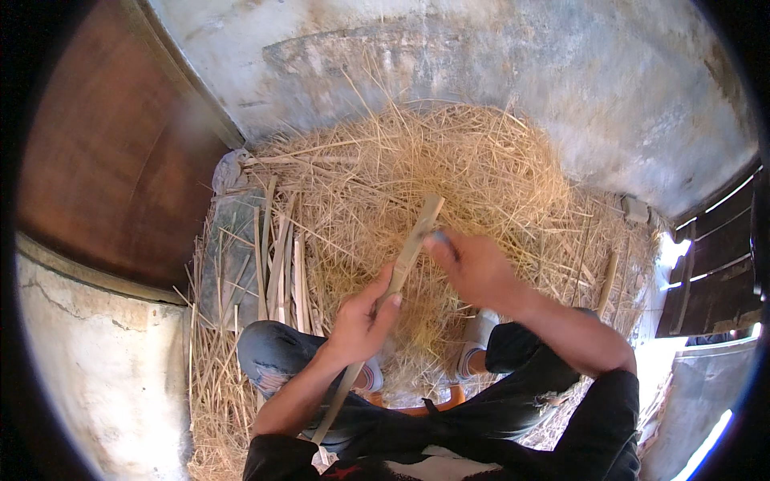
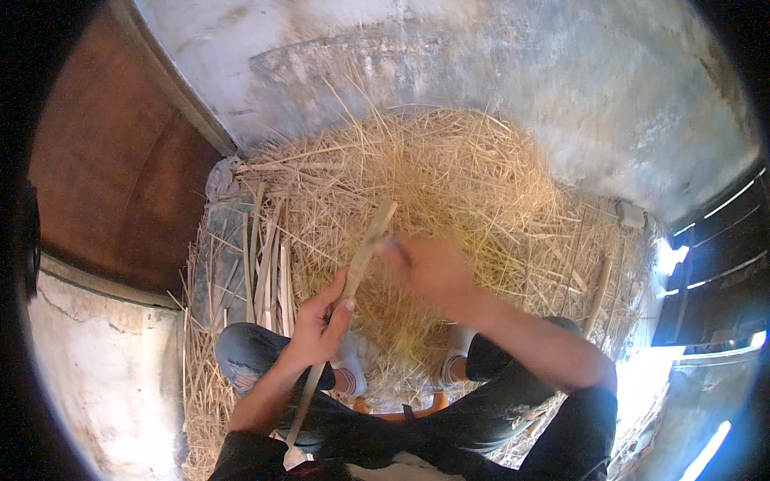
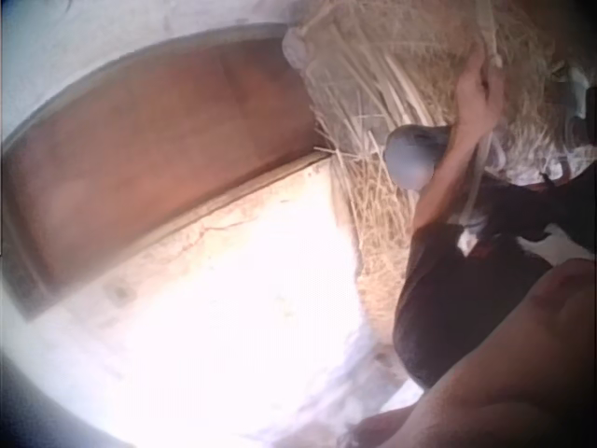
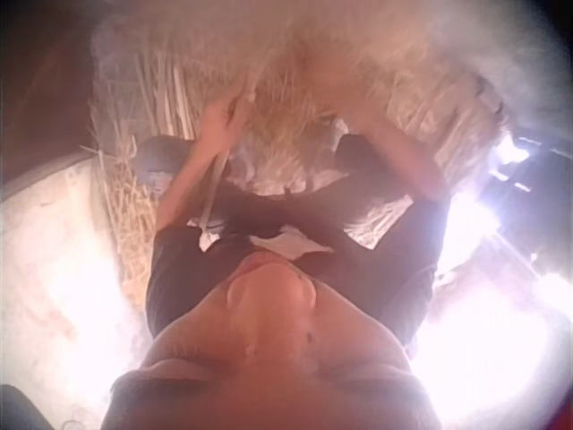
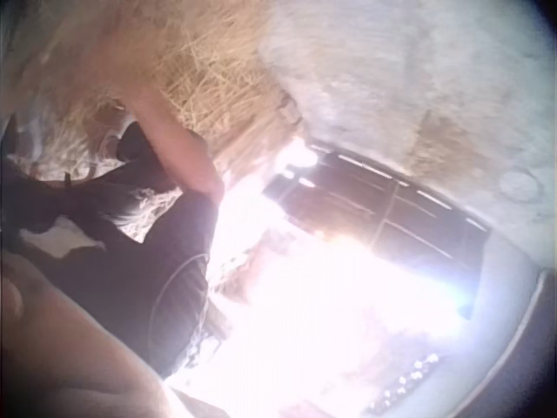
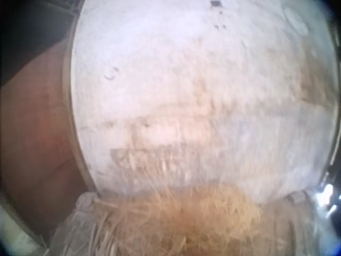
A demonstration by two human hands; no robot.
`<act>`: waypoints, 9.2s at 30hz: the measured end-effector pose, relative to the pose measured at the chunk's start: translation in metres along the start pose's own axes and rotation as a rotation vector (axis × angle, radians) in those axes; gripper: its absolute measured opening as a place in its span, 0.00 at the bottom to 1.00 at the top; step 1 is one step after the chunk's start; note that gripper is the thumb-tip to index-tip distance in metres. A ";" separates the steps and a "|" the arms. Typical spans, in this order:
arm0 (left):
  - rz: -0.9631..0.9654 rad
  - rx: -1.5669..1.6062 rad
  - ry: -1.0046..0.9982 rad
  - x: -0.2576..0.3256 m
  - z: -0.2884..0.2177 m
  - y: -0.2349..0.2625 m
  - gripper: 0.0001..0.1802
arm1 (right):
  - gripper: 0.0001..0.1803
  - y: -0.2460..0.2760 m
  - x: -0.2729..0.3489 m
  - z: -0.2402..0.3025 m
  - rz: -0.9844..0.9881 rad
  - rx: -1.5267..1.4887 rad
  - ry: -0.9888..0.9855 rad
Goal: The person sits on a bed of straw and uses a large knife to split a long wooden stick into thinner strips. They then use a utility knife to shave and smooth the surface of the stick, removing bark and refining its shape.
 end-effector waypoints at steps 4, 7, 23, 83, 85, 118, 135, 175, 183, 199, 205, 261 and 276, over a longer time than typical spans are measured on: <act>0.017 0.143 0.022 -0.001 0.003 0.001 0.29 | 0.20 -0.011 0.010 0.014 -0.122 -0.037 0.135; 0.018 0.277 0.058 0.004 0.004 -0.001 0.29 | 0.19 0.021 -0.017 -0.004 -0.086 -0.036 -0.061; 0.170 0.285 0.092 -0.004 -0.006 0.003 0.41 | 0.22 0.013 -0.009 -0.003 -0.076 -0.017 -0.089; 0.243 0.475 0.199 -0.014 -0.001 0.004 0.21 | 0.20 0.000 0.014 0.015 0.926 -1.006 -0.167; 0.250 0.491 0.249 -0.013 0.003 0.009 0.20 | 0.21 -0.006 0.013 0.013 0.921 -1.041 -0.134; 0.173 0.513 0.146 -0.016 -0.027 0.006 0.36 | 0.23 -0.005 0.008 0.015 0.920 -1.126 -0.124; 0.166 0.432 0.237 -0.015 -0.014 -0.001 0.31 | 0.22 -0.022 0.028 0.030 0.622 -1.095 -0.255; 0.248 0.486 0.252 -0.015 -0.020 0.004 0.29 | 0.25 -0.005 0.011 0.017 0.891 -1.159 -0.101; 0.259 0.513 0.208 -0.013 -0.022 -0.001 0.34 | 0.24 -0.004 0.010 0.013 1.023 -1.097 -0.190; 0.116 0.400 0.187 -0.014 -0.013 -0.002 0.28 | 0.27 -0.020 0.010 0.017 0.816 -1.154 -0.104; 0.271 0.486 0.177 -0.010 -0.017 0.001 0.35 | 0.26 0.007 0.004 0.006 1.111 -1.085 -0.178; 0.063 0.469 0.206 -0.015 -0.015 -0.008 0.21 | 0.24 -0.010 0.002 0.011 0.476 -0.479 0.050; 0.114 0.500 0.325 -0.025 -0.031 -0.014 0.19 | 0.22 0.012 -0.007 0.013 0.045 0.111 0.016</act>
Point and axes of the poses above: each hand's wrist, its own x-axis away from the middle knuckle, its own y-axis out of the back of the hand, z = x × y, the point moved 1 cm from there along -x, towards the middle knuckle, and after that the axes turned 13 degrees about x, right-handed, at the moved point
